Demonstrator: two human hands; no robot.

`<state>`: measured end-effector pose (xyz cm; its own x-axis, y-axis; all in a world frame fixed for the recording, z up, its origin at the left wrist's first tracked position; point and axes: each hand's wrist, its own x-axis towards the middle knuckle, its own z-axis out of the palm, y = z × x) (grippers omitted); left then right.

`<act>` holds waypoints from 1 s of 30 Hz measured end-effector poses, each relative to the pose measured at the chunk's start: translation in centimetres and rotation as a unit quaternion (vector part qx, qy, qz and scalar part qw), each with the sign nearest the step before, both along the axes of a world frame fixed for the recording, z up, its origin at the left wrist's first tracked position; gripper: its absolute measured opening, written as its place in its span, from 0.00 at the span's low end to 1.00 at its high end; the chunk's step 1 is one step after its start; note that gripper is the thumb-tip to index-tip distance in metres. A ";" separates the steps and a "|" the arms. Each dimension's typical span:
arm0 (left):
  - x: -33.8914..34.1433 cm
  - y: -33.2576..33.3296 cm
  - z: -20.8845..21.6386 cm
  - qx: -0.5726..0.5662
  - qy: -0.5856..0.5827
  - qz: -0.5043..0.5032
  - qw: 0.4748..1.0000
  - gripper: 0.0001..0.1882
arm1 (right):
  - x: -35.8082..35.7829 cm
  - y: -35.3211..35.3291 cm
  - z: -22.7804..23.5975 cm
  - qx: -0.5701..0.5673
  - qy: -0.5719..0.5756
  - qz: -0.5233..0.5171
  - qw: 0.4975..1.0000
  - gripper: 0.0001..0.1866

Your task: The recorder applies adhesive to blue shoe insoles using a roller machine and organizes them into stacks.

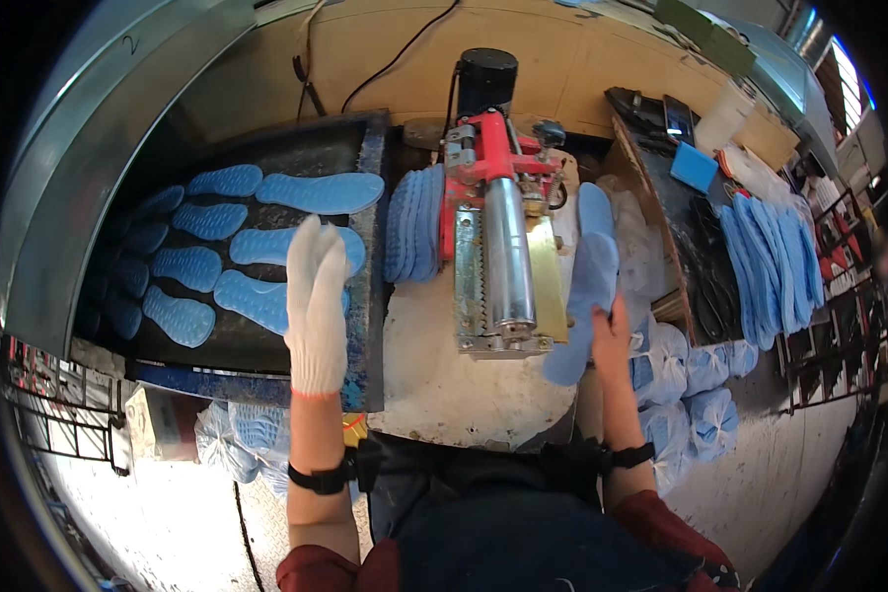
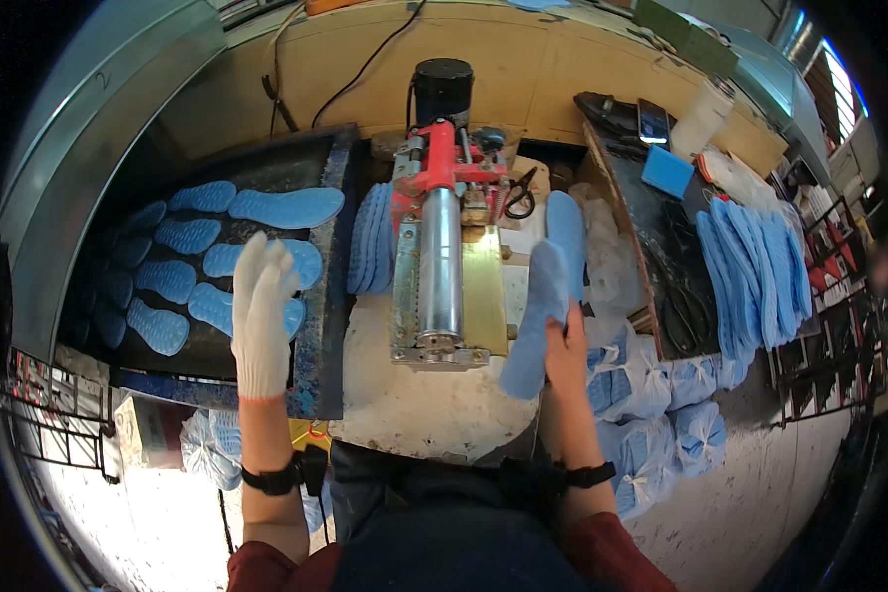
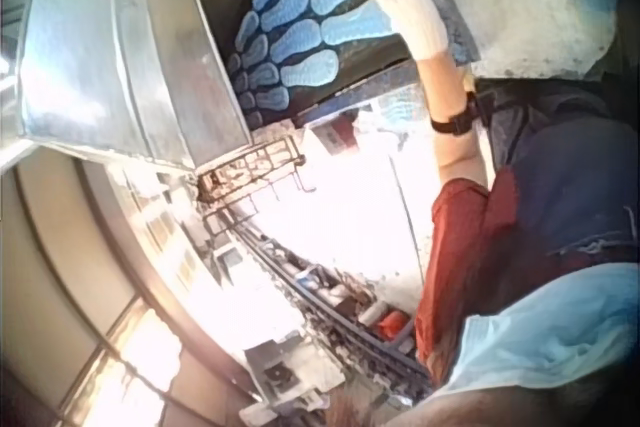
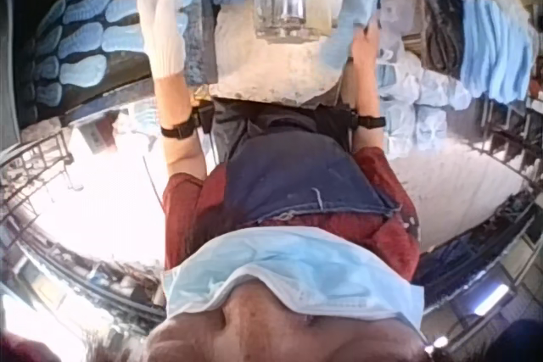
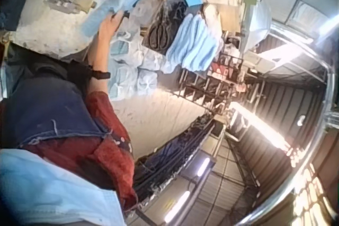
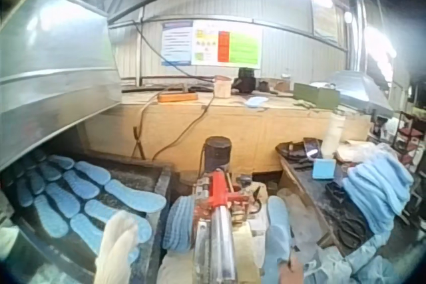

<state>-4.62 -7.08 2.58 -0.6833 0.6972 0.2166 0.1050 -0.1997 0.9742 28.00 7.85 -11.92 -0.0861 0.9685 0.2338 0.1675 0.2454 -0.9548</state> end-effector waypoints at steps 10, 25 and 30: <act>6.0 -0.3 0.6 0.098 -0.044 -0.153 0.982 0.33 | -3.4 0.7 11.5 0.377 -0.304 0.039 0.874 0.27; 4.8 8.5 -3.1 0.094 0.178 -0.123 0.972 0.31 | -1.6 1.5 7.2 0.329 -0.290 0.029 0.898 0.26; 3.3 9.2 -6.9 -0.013 0.045 -0.147 0.988 0.32 | -1.4 1.0 3.3 0.173 -0.208 0.026 0.962 0.20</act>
<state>-1.28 2.16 -4.31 -0.4286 0.8691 0.2469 0.1319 -0.2102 0.9687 26.61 8.86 -8.66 -0.2890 0.8301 0.4769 0.4963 0.5559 -0.6668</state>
